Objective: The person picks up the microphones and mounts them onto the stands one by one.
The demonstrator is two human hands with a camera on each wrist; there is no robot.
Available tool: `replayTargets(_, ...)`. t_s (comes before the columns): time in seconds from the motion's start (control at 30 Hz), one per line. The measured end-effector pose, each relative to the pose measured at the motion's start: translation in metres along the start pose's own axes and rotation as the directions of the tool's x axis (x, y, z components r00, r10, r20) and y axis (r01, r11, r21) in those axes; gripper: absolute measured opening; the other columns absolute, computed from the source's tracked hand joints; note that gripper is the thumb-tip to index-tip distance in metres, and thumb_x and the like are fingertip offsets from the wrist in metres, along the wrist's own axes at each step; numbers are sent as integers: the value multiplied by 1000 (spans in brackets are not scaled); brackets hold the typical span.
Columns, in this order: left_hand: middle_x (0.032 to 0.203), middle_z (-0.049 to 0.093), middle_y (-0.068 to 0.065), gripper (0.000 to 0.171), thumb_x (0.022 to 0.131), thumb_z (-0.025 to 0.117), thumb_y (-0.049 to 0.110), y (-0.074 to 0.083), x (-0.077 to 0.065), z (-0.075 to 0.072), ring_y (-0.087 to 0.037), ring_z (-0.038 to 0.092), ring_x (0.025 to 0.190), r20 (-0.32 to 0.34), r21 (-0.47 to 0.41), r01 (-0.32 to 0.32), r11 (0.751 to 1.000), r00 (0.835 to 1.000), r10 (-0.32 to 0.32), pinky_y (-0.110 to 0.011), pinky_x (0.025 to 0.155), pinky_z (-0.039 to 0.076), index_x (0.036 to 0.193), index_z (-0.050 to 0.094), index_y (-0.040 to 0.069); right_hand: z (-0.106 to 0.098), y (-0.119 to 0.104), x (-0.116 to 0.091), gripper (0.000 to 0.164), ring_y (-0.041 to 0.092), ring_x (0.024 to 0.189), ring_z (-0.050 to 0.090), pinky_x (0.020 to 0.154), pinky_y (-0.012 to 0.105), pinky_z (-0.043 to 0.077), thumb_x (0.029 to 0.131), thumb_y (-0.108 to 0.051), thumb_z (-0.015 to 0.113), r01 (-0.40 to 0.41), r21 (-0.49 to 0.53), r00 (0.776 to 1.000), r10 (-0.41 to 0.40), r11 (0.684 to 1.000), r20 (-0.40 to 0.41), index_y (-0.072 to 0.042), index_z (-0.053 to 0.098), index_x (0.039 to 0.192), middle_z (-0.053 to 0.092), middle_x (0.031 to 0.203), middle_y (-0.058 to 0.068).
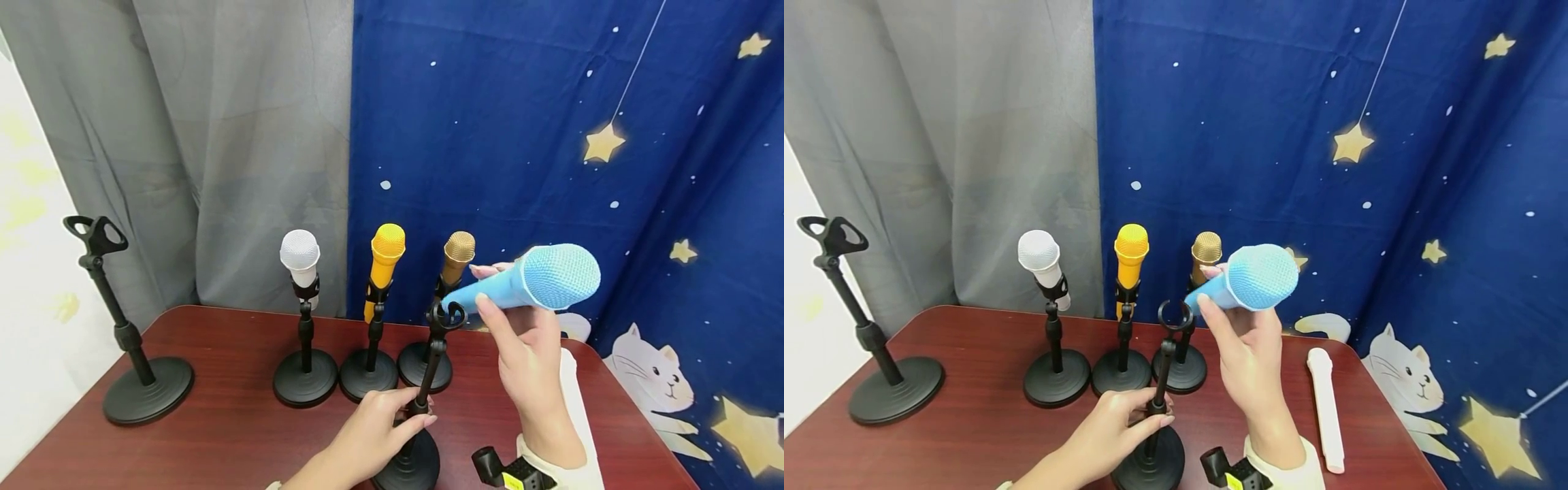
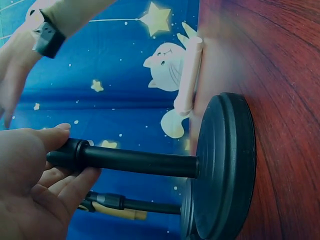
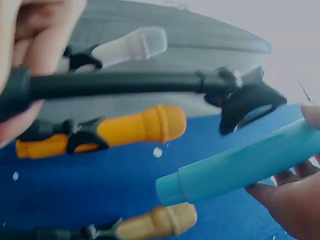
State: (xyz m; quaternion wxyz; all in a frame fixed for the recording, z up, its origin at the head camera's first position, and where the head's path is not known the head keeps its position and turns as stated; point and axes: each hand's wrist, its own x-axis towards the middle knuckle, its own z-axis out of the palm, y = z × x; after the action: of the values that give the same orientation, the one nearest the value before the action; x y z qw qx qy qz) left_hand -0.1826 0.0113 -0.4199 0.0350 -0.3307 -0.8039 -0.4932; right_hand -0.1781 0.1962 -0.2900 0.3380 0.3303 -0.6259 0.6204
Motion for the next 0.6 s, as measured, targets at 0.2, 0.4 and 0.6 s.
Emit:
replayTargets(0.2, 103, 78, 7, 22, 98, 66, 37, 0, 1, -2, 2, 71, 90, 15, -17, 26, 1000, 1000, -26, -15, 75, 56, 112, 73, 22, 16, -3, 12, 38, 24, 124, 62, 108, 30, 50, 90, 17, 60, 8, -24, 998, -6, 1000, 56, 14, 52, 127, 66, 126, 12)
replayTargets(0.4, 101, 78, 5, 23, 97, 66, 36, -1, 0, -1, 2, 71, 90, 11, -32, -1, 999, 1000, 1, -14, 76, 56, 111, 73, 20, 31, 6, 6, 33, 21, 125, 61, 107, 26, 49, 93, 13, 59, 0, -94, 995, 10, 996, 98, 12, 53, 125, 65, 127, 4)
replayTargets(0.6, 100, 78, 5, 26, 97, 66, 37, -1, 0, -2, 2, 70, 91, 13, -4, -23, 1000, 1000, 23, -15, 76, 57, 113, 73, 18, 38, 21, 0, 41, 22, 114, 61, 100, 25, 48, 85, -3, 77, 51, -235, 997, -35, 971, 73, 1, 61, 123, 67, 121, -2)
